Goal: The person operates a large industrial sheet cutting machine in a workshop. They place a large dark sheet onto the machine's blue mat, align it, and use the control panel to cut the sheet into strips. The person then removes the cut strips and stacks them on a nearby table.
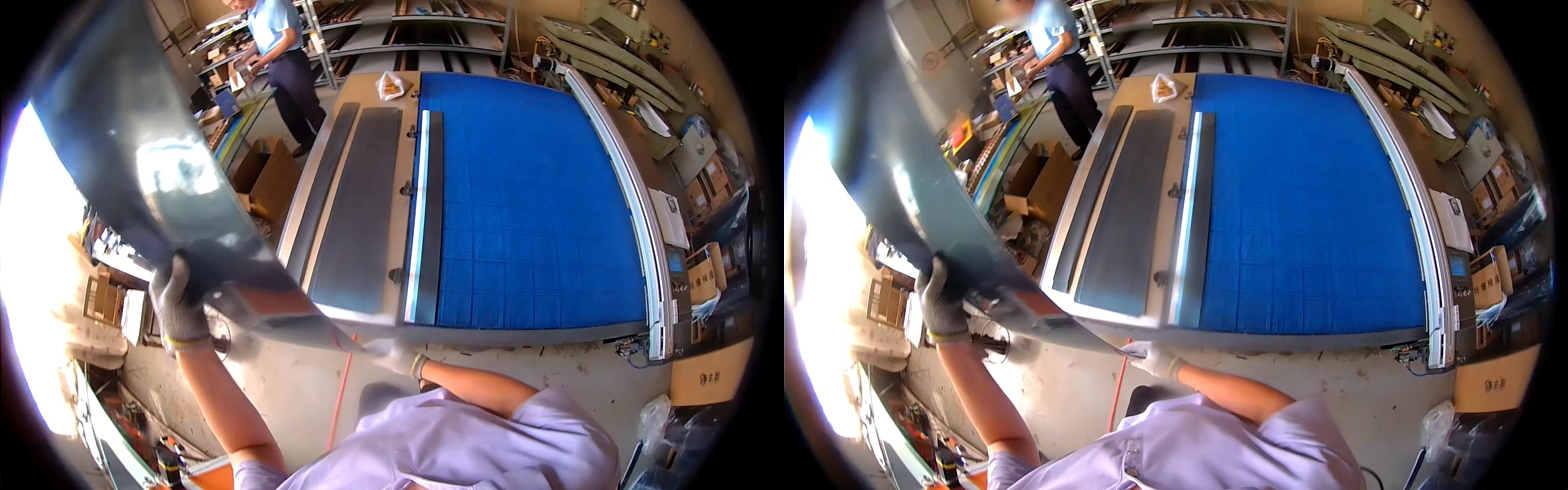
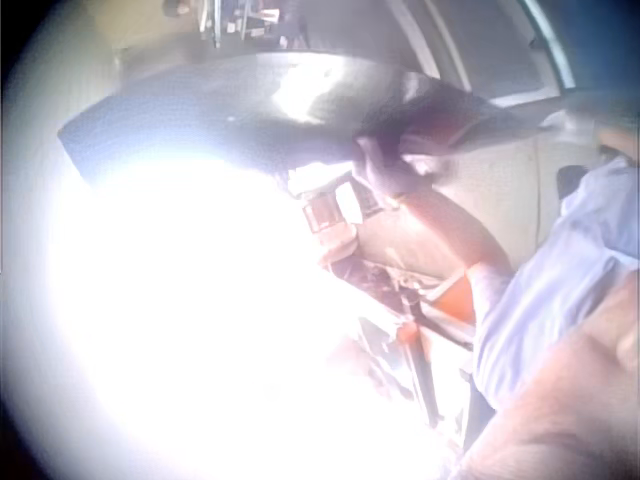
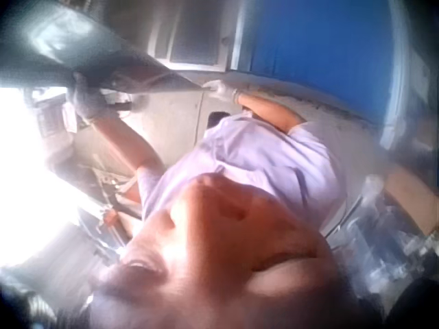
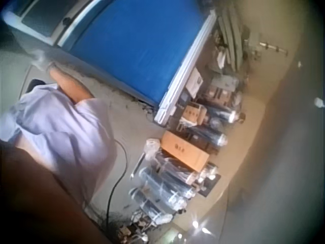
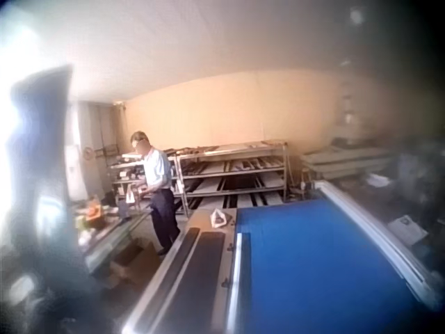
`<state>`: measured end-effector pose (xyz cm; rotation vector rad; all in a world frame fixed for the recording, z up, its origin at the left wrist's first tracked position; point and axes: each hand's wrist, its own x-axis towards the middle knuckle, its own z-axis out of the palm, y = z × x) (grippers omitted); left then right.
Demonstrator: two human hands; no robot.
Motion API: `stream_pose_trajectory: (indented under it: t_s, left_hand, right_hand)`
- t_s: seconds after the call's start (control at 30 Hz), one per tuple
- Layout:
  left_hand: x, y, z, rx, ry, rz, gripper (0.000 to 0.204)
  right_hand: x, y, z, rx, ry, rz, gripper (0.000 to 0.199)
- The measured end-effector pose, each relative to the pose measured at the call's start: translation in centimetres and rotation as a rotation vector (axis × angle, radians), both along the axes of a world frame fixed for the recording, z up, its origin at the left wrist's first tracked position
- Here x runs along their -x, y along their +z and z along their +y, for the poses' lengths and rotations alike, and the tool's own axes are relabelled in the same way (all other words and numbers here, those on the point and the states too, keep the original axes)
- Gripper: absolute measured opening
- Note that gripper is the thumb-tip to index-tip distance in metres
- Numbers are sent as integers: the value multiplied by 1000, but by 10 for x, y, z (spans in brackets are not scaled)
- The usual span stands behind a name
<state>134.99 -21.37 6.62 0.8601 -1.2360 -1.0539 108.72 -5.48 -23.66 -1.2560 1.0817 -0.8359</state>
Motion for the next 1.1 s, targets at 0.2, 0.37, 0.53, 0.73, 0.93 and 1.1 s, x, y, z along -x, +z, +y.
stream_pose_trajectory:
  t_s: [0.2, 0.37, 0.53, 0.73, 0.93, 1.1]
  left_hand:
    - [125, -40, -211, -149, -269, -120, 25]
    - [113, -250, -321, -355, -594, -438, 42]
    - [68, -395, -222, -922, -478, -532, 39]
    - [44, -436, -211, -743, -371, -580, 41]
    - [48, -433, -215, -655, -254, -738, 44]
    - [39, -397, -169, -245, -85, -822, 30]
  right_hand:
    - [-2, -31, -42, -47, -540, 270, 27]
    - [-10, -61, -127, 5, -790, 354, 28]
    - [6, -117, -182, -315, -829, 431, 37]
    - [-30, -120, -189, -353, -1022, 569, 31]
    - [-42, -102, -190, -180, -1087, 839, 26]
    - [-24, -68, -93, -26, -1094, 1333, 44]
